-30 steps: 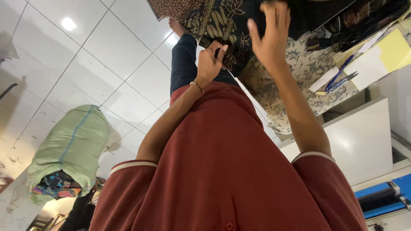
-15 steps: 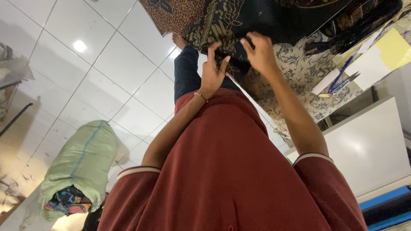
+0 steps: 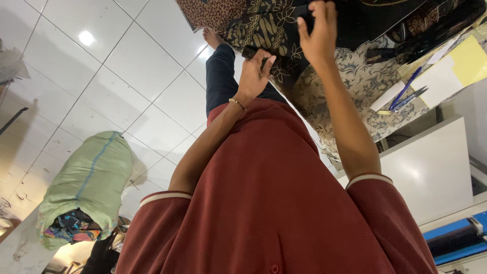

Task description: The person folds a dark patterned garment on a table, smooths it, writes on a small paper tag, and ties the folded garment with a ribbon. The person then lifts and repositions the folded item on the table.

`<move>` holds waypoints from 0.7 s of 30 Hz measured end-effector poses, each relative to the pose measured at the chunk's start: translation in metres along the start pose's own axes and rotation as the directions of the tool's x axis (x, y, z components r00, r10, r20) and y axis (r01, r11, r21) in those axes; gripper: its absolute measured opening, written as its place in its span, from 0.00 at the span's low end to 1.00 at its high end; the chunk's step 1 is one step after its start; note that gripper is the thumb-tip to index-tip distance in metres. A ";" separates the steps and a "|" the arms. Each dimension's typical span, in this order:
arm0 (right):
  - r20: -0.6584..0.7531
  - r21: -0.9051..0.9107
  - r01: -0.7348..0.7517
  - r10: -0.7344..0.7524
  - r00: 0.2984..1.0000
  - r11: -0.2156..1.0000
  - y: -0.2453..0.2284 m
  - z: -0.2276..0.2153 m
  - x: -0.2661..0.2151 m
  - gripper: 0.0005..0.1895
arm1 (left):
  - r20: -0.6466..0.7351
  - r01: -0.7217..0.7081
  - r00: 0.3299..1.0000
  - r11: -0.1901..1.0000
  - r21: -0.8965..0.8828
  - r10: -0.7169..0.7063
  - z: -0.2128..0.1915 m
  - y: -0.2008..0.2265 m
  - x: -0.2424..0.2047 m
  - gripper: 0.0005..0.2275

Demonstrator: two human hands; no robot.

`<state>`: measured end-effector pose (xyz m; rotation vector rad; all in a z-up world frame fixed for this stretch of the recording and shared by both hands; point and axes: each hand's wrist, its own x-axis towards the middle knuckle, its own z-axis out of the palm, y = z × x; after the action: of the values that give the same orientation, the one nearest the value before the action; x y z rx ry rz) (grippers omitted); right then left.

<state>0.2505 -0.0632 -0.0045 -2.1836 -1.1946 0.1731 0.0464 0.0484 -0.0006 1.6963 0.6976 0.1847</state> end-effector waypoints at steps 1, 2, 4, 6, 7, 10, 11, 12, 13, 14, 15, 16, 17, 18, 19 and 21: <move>-0.040 -0.020 0.021 -0.022 0.999 1.000 -0.005 -0.007 -0.004 0.14 | -0.008 -0.004 1.000 0.999 0.050 0.005 0.001 0.000 0.002 0.09; -0.065 -0.077 0.011 -0.016 0.998 0.997 -0.012 -0.014 -0.012 0.13 | -0.038 -0.056 0.998 0.997 0.054 0.058 0.002 0.001 0.002 0.09; -0.121 -0.190 -0.017 -0.006 0.993 0.982 -0.026 -0.030 -0.030 0.13 | -0.090 -0.160 0.982 0.985 0.068 0.166 0.004 0.003 0.002 0.08; -0.018 -0.002 -0.124 0.123 0.992 0.992 -0.042 -0.036 -0.044 0.10 | -0.067 -0.110 0.992 0.994 -0.011 0.109 0.006 0.003 0.003 0.08; 0.101 0.139 -0.126 0.113 0.988 0.982 -0.051 -0.039 -0.053 0.10 | -0.053 -0.083 0.995 0.995 -0.049 0.080 0.006 0.004 0.004 0.08; 0.355 0.265 -0.241 0.138 0.925 0.934 -0.074 -0.042 -0.066 0.11 | -0.017 0.009 1.000 1.000 -0.028 -0.009 0.008 0.005 0.008 0.08; 0.422 0.255 -0.288 0.161 0.892 0.923 -0.079 -0.042 -0.065 0.12 | -0.042 -0.027 0.999 1.000 0.009 0.027 0.009 0.006 0.009 0.08; 0.466 0.226 -0.327 0.193 0.863 0.918 -0.081 -0.043 -0.062 0.11 | -0.066 -0.062 0.996 0.997 0.046 0.065 0.010 0.006 0.009 0.07; 0.511 0.196 -0.364 0.222 0.831 0.911 -0.083 -0.044 -0.058 0.09 | -0.090 -0.093 0.991 0.992 0.085 0.101 0.011 0.006 0.008 0.07; 0.553 0.164 -0.398 0.250 0.795 0.903 -0.084 -0.044 -0.053 0.08 | -0.090 -0.082 0.992 0.994 0.078 0.089 0.011 0.007 0.007 0.07; 0.574 0.146 -0.368 0.225 0.787 0.918 -0.084 -0.044 -0.048 0.08 | -0.091 -0.067 0.993 0.995 0.070 0.073 0.011 0.007 0.004 0.07; 0.595 0.128 -0.337 0.199 0.778 0.933 -0.084 -0.043 -0.042 0.08 | -0.091 -0.052 0.994 0.997 0.062 0.058 0.011 0.006 0.002 0.08; 0.616 0.109 -0.303 0.175 0.768 0.947 -0.083 -0.044 -0.038 0.08 | -0.102 -0.092 0.990 0.994 0.054 0.097 0.011 0.006 0.000 0.08; 0.616 0.116 -0.276 0.149 0.774 0.954 -0.084 -0.043 -0.036 0.07 | -0.113 -0.131 0.984 0.990 0.046 0.135 0.011 0.006 -0.001 0.08; 0.617 0.123 -0.245 0.119 0.778 0.962 -0.084 -0.042 -0.033 0.06 | -0.129 -0.169 0.976 0.985 0.039 0.173 0.011 0.006 -0.002 0.08; 0.627 0.133 -0.226 0.095 0.773 0.965 -0.082 -0.038 -0.029 0.05 | -0.203 -0.250 0.937 0.951 0.181 0.285 0.011 0.008 -0.002 0.08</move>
<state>0.1905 -0.0720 0.0690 -2.1001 -1.2419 1.1157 0.0530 0.0372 0.0042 1.9360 0.6570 0.5372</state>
